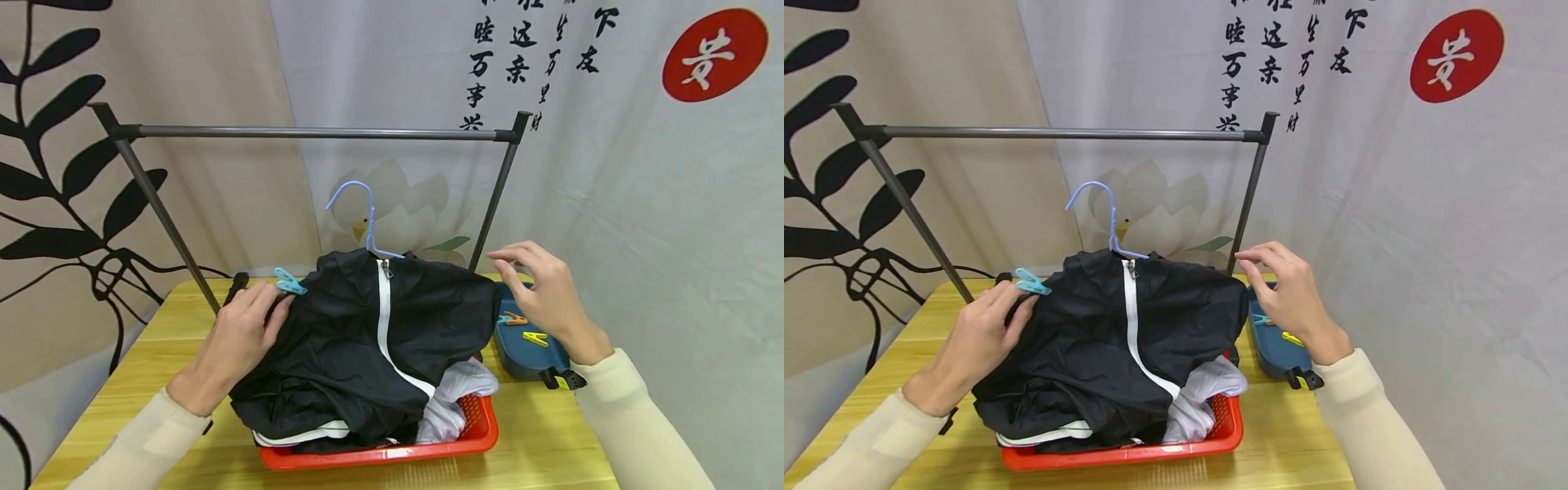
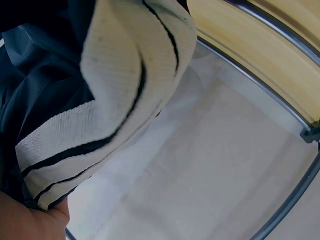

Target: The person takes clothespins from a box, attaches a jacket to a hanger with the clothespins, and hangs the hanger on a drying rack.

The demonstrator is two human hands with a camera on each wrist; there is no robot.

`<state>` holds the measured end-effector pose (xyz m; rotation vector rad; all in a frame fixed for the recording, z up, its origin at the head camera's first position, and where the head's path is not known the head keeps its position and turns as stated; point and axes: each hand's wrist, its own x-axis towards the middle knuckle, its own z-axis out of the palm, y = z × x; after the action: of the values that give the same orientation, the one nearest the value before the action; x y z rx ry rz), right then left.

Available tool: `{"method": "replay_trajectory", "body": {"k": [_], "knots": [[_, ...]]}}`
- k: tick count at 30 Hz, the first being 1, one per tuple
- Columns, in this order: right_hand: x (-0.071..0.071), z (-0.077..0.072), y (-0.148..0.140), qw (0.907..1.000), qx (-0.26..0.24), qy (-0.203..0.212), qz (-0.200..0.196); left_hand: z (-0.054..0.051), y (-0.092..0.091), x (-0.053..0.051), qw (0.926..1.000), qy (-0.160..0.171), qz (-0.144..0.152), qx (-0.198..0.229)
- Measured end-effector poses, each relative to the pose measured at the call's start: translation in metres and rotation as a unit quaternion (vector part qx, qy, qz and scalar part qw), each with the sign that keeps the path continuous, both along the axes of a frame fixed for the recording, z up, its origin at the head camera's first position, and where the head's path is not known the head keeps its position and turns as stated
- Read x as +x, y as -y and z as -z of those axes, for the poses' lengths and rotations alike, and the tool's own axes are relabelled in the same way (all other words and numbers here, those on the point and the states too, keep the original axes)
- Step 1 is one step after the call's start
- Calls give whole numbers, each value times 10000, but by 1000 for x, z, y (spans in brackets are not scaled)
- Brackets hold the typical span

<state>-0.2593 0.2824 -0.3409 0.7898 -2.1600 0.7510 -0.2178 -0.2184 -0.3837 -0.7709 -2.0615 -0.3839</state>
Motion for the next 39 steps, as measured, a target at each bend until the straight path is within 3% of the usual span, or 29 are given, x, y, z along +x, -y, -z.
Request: {"method": "replay_trajectory", "body": {"k": [10, 16, 21, 25, 32, 39], "knots": [[-18, 22, -31, 9972, 264, 567, 416, 0, 0, -1, 9998, -183, 62, -66], [-32, 35, -49, 9905, 634, 1040, 632, -1, 0, -4, 9996, -270, 104, -39], [-46, 46, -63, 9774, 993, 1737, 677, -1, 2, -3, 9995, -314, 62, -60], [-57, 57, -70, 9634, 1306, 2245, 662, 0, 3, -2, 9999, -160, 39, -23], [-72, 78, -74, 9443, 1764, 2720, 570, 5, 5, 0, 9999, 79, 17, 62], [-85, 87, -75, 9313, 2068, 2972, 394, 6, 4, 0, 9999, 161, -25, 22]]}}
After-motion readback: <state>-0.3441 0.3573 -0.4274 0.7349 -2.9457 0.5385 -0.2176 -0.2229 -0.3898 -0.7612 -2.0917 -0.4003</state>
